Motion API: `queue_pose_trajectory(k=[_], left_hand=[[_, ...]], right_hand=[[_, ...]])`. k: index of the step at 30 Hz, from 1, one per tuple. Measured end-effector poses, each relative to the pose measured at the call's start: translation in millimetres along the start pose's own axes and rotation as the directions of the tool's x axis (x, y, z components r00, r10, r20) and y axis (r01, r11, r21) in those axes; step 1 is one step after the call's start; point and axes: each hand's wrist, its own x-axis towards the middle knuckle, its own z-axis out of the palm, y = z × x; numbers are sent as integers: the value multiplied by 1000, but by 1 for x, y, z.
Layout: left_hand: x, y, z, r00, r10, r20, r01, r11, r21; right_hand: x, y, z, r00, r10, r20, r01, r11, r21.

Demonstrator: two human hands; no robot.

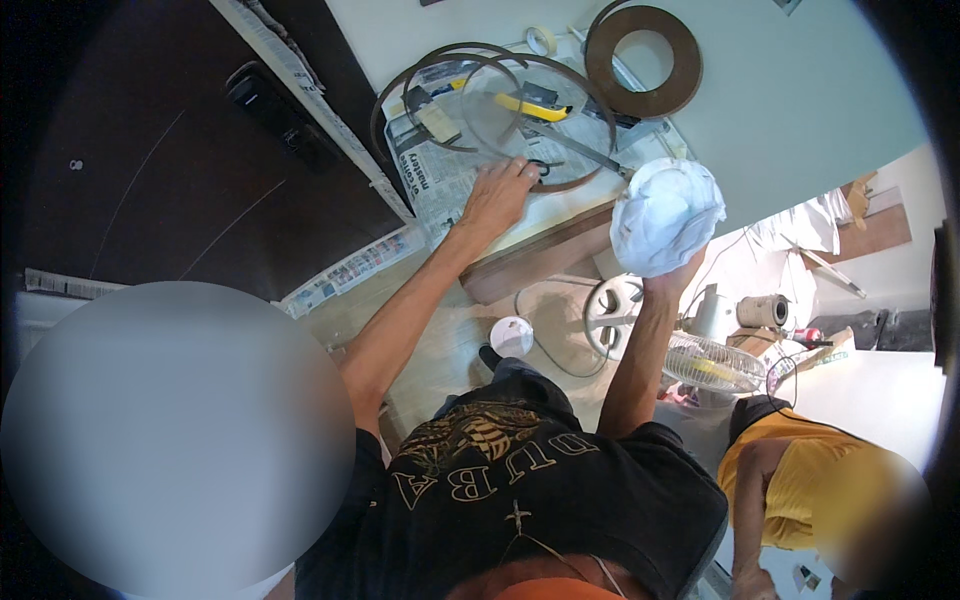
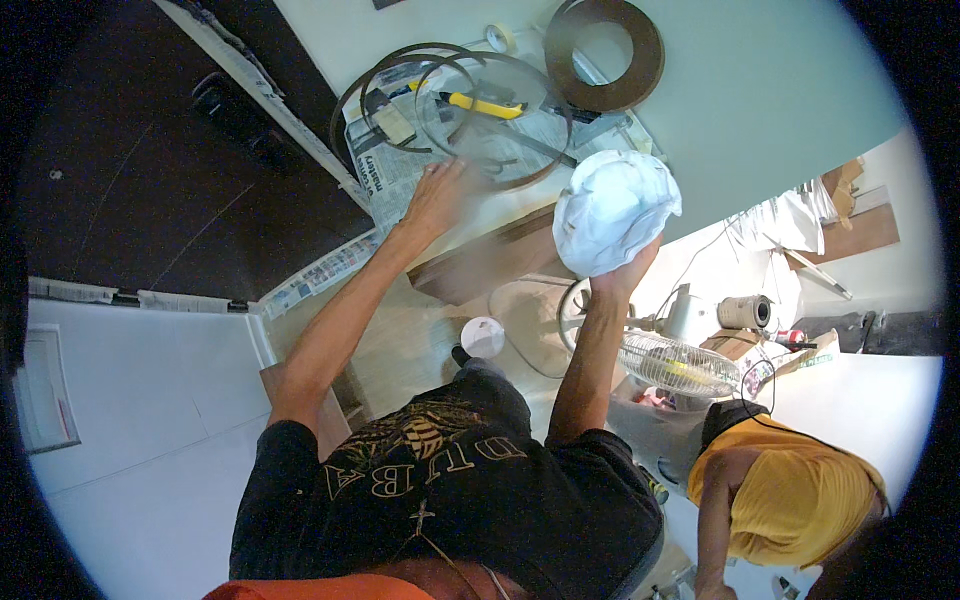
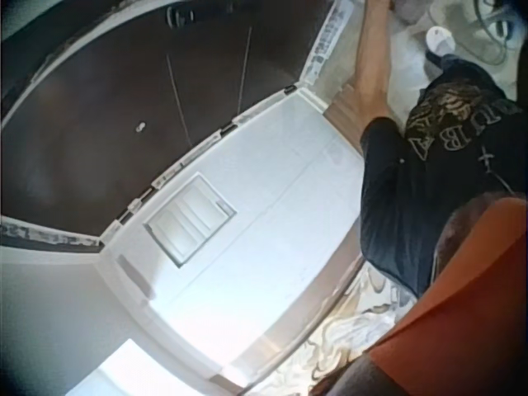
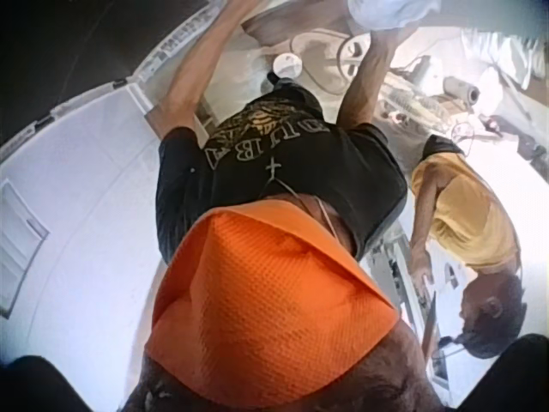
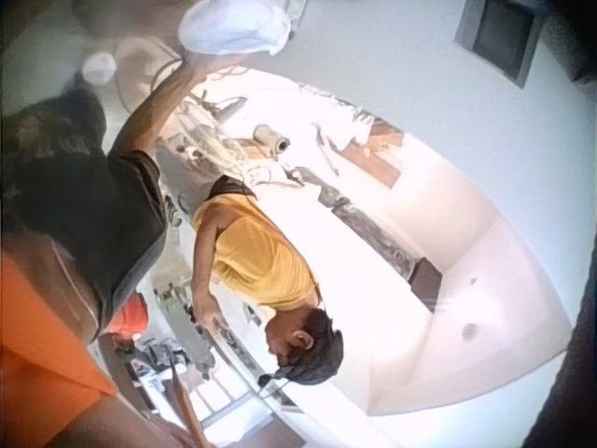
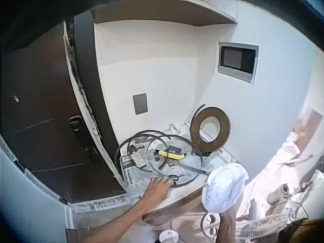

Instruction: The person wipes a wooden furniture piece with a cloth, then sits on the floor to apply glue from a bottle along the edges of the piece. They handle the furniture and glue bottle repeatedly while another person works nearby.

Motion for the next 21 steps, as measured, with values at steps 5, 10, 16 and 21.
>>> queue_pose_trajectory(k=[5, 10, 16, 21], left_hand=[[67, 39, -73, 986, -122, -116, 75, 936, -343], [120, 64, -152, 952, -14, -305, -84, 949, -305], [95, 50, -220, 932, 52, -358, -150, 955, -254], [7, 34, -274, 882, -205, -425, 24, 919, -393]], right_hand=[[-4, -2, 22, 993, -98, 61, 92, 992, 85], [-1, 12, 114, 952, -69, 299, 47, 996, 79], [16, 25, 221, 829, 64, 556, -137, 987, 90], [-25, 16, 285, 831, -32, 556, 72, 996, -52]])
